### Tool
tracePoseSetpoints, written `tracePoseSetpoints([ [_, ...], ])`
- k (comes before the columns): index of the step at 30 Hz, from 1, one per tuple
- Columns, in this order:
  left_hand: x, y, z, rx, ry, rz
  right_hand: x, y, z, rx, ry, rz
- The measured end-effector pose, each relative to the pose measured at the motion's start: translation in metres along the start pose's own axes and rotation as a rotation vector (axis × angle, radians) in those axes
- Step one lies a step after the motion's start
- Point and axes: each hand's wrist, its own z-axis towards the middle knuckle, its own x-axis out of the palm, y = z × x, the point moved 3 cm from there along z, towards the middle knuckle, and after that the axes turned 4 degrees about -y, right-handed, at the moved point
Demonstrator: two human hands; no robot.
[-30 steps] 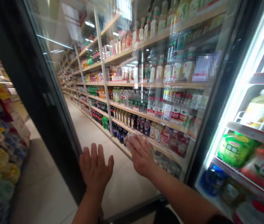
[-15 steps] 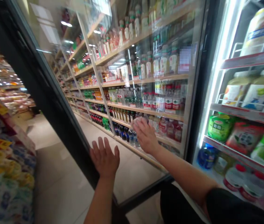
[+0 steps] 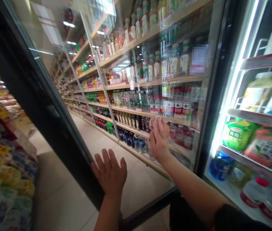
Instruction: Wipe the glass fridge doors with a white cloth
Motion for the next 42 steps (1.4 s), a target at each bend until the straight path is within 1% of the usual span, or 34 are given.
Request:
tracePoseSetpoints([
  [1,0.000,0.000,0.000,0.002,-0.004,0.003,0.001,0.003,-0.002,0.009,-0.011,0.000],
  [2,-0.001,-0.001,0.000,0.006,-0.008,0.006,0.003,0.009,-0.006,-0.031,0.000,0.009],
  [5,-0.002,-0.001,0.000,0.016,-0.015,0.010,0.006,0.028,-0.019,-0.282,0.116,0.071],
  [6,-0.002,-0.001,-0.001,0.021,-0.014,0.012,0.006,0.031,-0.019,-0.333,0.145,0.089],
  [7,-0.002,-0.001,-0.002,0.023,-0.011,0.014,0.006,0.031,-0.015,-0.336,0.153,0.099],
  [8,-0.001,0.000,-0.003,0.022,-0.009,0.015,0.006,0.030,-0.008,-0.293,0.144,0.098],
  [11,0.001,0.001,-0.005,0.003,-0.003,0.017,0.009,0.030,0.021,-0.106,0.105,0.062],
  [12,0.001,0.001,-0.005,-0.004,-0.001,0.016,0.012,0.035,0.027,-0.087,0.109,0.050],
  [13,0.000,0.002,-0.005,-0.007,-0.003,0.012,0.015,0.041,0.029,-0.100,0.119,0.041],
  [14,-0.001,0.003,-0.005,-0.004,-0.007,0.000,0.018,0.048,0.028,-0.150,0.136,0.039],
  [18,-0.011,0.008,-0.003,-0.009,-0.039,-0.135,0.023,0.076,0.003,-0.537,0.221,0.099],
  [19,-0.013,0.009,-0.003,-0.020,-0.042,-0.172,0.022,0.080,0.000,-0.596,0.236,0.111],
  [20,-0.016,0.010,-0.003,-0.032,-0.044,-0.199,0.022,0.082,0.000,-0.613,0.241,0.114],
  [21,-0.018,0.010,-0.003,-0.042,-0.046,-0.217,0.021,0.083,0.004,-0.590,0.234,0.107],
  [24,-0.023,0.007,-0.003,-0.053,-0.056,-0.237,0.019,0.086,0.021,-0.453,0.206,0.078],
  [25,-0.023,0.006,-0.003,-0.052,-0.062,-0.238,0.019,0.087,0.024,-0.447,0.207,0.078],
  [26,-0.024,0.005,-0.003,-0.051,-0.069,-0.233,0.019,0.087,0.024,-0.476,0.215,0.085],
  [28,-0.025,0.003,-0.002,-0.041,-0.079,-0.204,0.018,0.080,0.019,-0.595,0.249,0.105],
  [29,-0.025,0.003,-0.001,-0.032,-0.079,-0.180,0.016,0.072,0.014,-0.641,0.259,0.109],
  [30,-0.025,0.001,0.001,-0.021,-0.073,-0.155,0.014,0.060,0.010,-0.644,0.255,0.103],
  [31,-0.024,0.000,0.003,-0.008,-0.062,-0.132,0.011,0.045,0.007,-0.595,0.238,0.084],
  [32,-0.023,-0.003,0.006,0.003,-0.048,-0.113,0.008,0.029,0.005,-0.492,0.203,0.055],
  [34,-0.018,-0.010,0.013,0.009,-0.036,-0.088,-0.001,-0.004,0.000,-0.203,0.086,-0.014],
  [35,-0.016,-0.015,0.017,0.004,-0.034,-0.082,-0.005,-0.017,-0.004,-0.086,0.040,-0.043],
  [36,-0.012,-0.019,0.021,0.001,-0.036,-0.077,-0.009,-0.026,-0.009,-0.036,0.016,-0.057],
  [37,-0.009,-0.024,0.024,-0.002,-0.039,-0.072,-0.011,-0.031,-0.014,-0.067,0.020,-0.050],
  [40,0.003,-0.033,0.029,0.005,-0.026,-0.050,-0.013,-0.039,-0.024,-0.369,0.124,0.026],
  [41,0.006,-0.035,0.029,0.013,-0.022,-0.040,-0.014,-0.045,-0.024,-0.394,0.133,0.037],
  [42,0.008,-0.035,0.028,0.021,-0.016,-0.029,-0.015,-0.054,-0.021,-0.338,0.114,0.030],
])
